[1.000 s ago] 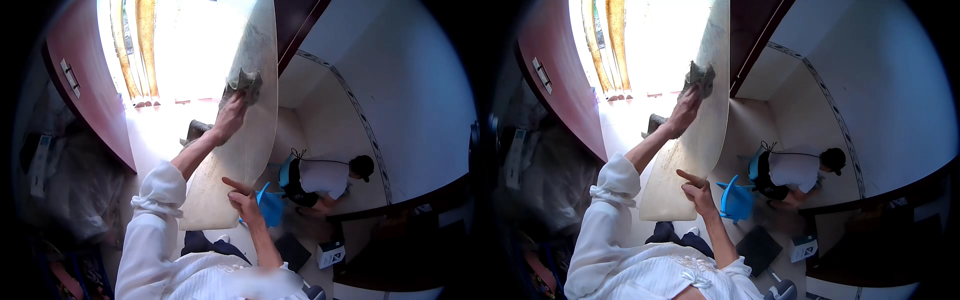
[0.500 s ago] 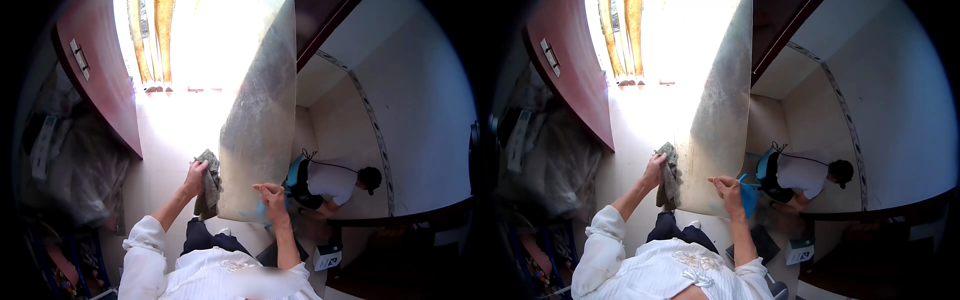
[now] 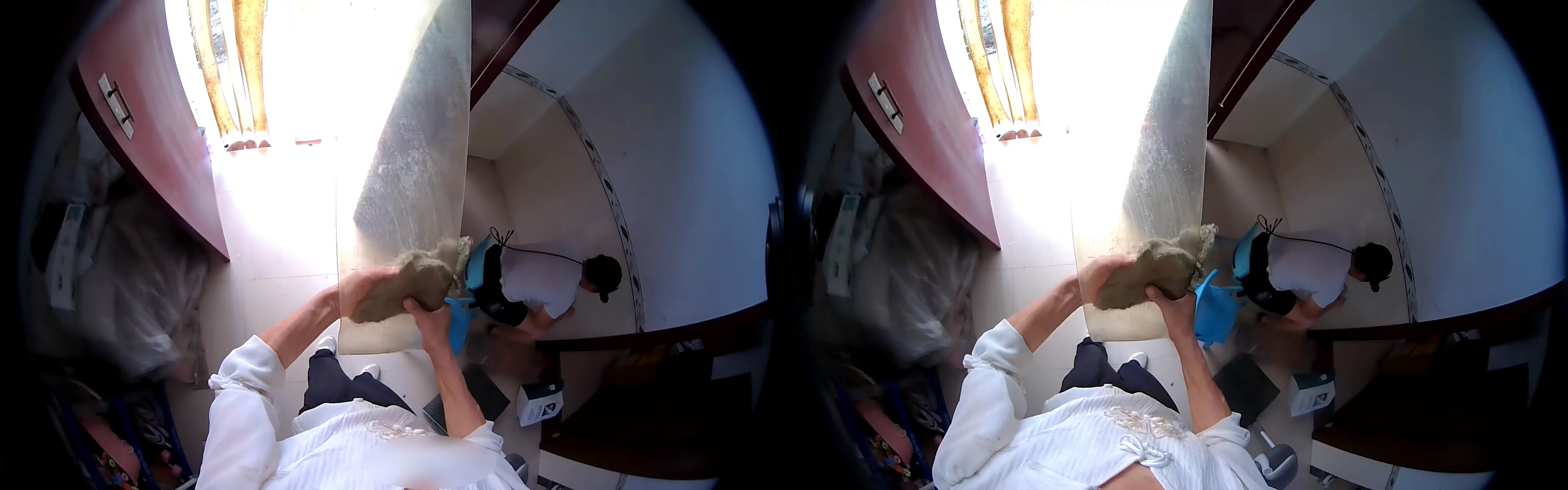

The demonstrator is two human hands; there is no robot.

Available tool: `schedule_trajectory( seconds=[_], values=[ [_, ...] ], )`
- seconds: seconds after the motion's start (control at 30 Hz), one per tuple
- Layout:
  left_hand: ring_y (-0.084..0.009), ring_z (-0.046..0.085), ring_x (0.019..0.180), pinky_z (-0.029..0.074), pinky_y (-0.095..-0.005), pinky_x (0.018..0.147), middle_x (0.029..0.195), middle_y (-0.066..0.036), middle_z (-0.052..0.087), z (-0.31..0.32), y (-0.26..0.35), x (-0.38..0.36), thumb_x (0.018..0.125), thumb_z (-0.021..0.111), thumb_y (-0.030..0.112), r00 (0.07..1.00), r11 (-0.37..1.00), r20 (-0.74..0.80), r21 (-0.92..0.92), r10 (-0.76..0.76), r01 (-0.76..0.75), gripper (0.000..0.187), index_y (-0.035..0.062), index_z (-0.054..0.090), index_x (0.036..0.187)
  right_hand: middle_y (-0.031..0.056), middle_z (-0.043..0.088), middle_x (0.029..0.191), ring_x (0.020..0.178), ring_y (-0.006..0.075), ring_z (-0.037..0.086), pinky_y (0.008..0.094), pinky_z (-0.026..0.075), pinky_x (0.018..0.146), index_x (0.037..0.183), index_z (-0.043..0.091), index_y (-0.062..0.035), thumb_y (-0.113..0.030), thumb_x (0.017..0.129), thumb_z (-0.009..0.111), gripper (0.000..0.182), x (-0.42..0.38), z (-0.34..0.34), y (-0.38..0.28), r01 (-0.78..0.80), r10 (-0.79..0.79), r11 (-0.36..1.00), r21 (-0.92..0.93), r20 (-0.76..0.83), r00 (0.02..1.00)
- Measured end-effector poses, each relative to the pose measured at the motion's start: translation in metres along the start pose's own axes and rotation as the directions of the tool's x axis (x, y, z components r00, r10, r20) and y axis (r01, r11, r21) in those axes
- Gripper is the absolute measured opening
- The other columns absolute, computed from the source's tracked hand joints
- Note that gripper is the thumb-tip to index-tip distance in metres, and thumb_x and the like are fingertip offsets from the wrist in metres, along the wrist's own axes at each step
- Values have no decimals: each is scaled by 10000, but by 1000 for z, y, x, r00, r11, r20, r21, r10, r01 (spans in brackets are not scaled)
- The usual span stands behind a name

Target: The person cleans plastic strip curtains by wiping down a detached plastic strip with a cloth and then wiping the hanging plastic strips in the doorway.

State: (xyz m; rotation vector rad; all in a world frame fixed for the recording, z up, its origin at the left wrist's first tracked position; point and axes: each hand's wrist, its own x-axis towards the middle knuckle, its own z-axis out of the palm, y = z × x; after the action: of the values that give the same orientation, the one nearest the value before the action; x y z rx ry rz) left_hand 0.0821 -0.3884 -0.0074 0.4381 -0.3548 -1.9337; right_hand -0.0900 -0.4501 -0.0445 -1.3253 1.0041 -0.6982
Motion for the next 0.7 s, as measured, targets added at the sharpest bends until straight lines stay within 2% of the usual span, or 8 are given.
schedule_trajectory(
  seconds=[0.13,0.23,0.33,0.43,0.5,0.57,0.67,0.7],
  values=[
    [-278,516,1104,426,-406,941,1243,-170,489,-40,-21,-15,870,504,341,983,978,82,-118,-163,172,564,2,378,1302,38,668,861,741,101,601,251,484,663,982,643,9,-90,749,722,265,-15,5,-29,5,-3,1000,-23,101,995],
    [-285,505,1124,396,-449,965,1280,-152,480,-4,15,-15,898,454,276,996,993,-31,-82,86,-88,491,5,389,1302,19,650,723,645,80,566,230,444,577,822,664,9,-139,752,726,175,-20,9,-31,23,-18,998,-53,93,996],
    [-299,495,1138,365,-463,998,1277,-172,478,39,72,1,916,404,271,978,961,96,-229,184,-158,464,7,401,1296,-64,389,420,392,19,318,223,180,392,550,575,-40,-268,726,743,333,-19,8,-26,37,-24,986,-161,80,997],
    [-291,514,1113,372,-435,1000,1226,-184,514,47,123,24,950,322,286,889,893,118,-147,443,-425,446,-20,439,1253,-68,380,420,389,19,304,227,175,388,553,574,-42,-289,714,753,345,-21,1,-11,75,-57,976,-206,91,994],
    [-296,506,1124,368,-430,1006,1235,-183,508,64,138,25,949,334,306,876,902,218,-54,430,-429,459,-17,435,1260,-69,375,422,380,23,298,226,174,382,554,576,-43,-339,702,765,382,-22,-3,-3,58,-39,982,-178,105,994],
    [-289,501,1134,364,-423,1010,1243,-178,505,67,118,24,940,373,322,939,968,235,-64,251,-242,470,-10,432,1268,-66,383,427,373,24,299,223,176,379,557,581,-43,-382,692,772,412,-17,-6,5,46,-49,964,-262,-8,999],
    [-266,504,1127,373,-399,996,1242,-155,506,23,45,20,896,488,251,995,947,-31,313,91,-77,463,-18,425,1268,-60,421,456,389,32,332,224,209,384,599,600,-38,-305,717,762,334,-15,-18,-14,82,-82,965,-247,10,997],
    [-256,542,1066,427,-384,939,1209,-166,523,21,31,8,885,500,231,997,986,-65,163,39,-28,461,-34,426,1254,-53,463,491,417,37,376,223,247,397,641,619,-28,-251,726,759,276,-15,-23,-11,88,-74,962,-257,62,995]
  ],
)
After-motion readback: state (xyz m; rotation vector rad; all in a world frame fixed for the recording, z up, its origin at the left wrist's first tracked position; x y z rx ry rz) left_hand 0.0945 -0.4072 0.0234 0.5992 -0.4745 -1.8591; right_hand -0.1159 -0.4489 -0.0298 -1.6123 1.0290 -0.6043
